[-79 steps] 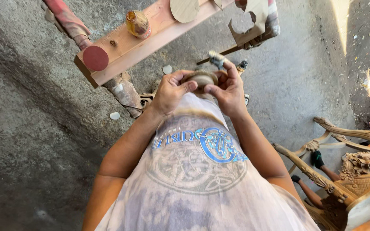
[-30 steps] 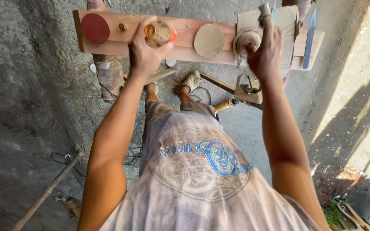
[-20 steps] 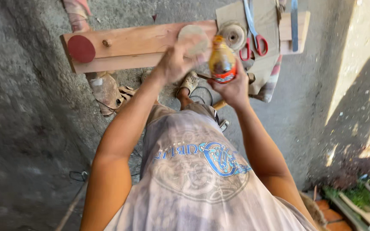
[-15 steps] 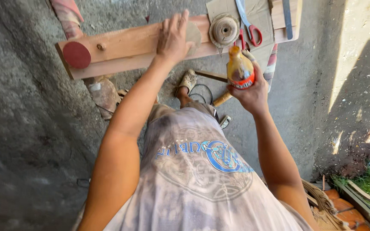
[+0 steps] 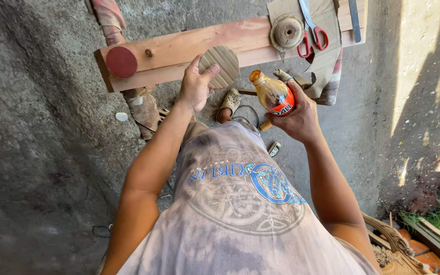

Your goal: The person applies glue to circular cardboard discs, presses them together, and uses a handheld rotary tool to smooth the edges. The person handles the discs one at a time and places them on a wooden workbench.

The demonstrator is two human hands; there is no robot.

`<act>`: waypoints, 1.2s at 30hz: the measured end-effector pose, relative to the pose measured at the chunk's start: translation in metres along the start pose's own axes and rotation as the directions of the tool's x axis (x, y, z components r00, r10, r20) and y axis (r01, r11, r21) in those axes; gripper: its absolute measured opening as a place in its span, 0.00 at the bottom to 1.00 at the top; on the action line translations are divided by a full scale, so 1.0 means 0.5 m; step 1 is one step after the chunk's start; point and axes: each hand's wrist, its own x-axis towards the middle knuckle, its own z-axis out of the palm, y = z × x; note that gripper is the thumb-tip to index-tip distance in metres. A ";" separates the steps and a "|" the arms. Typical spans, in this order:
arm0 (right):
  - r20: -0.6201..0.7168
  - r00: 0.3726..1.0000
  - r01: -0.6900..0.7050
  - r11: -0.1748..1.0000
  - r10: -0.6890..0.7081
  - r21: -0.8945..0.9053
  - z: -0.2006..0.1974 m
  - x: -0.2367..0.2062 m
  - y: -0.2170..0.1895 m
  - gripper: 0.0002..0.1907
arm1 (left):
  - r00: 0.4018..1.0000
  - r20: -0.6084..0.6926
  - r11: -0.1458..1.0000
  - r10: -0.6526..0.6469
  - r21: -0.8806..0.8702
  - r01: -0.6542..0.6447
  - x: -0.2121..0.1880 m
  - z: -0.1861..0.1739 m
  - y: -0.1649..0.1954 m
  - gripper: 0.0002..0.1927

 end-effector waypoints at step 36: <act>0.159 0.960 0.278 0.737 -0.230 -0.616 -0.059 -0.037 -0.249 0.44 | 0.849 0.529 0.895 -0.018 -0.369 0.249 -0.136 -0.064 -0.016 0.29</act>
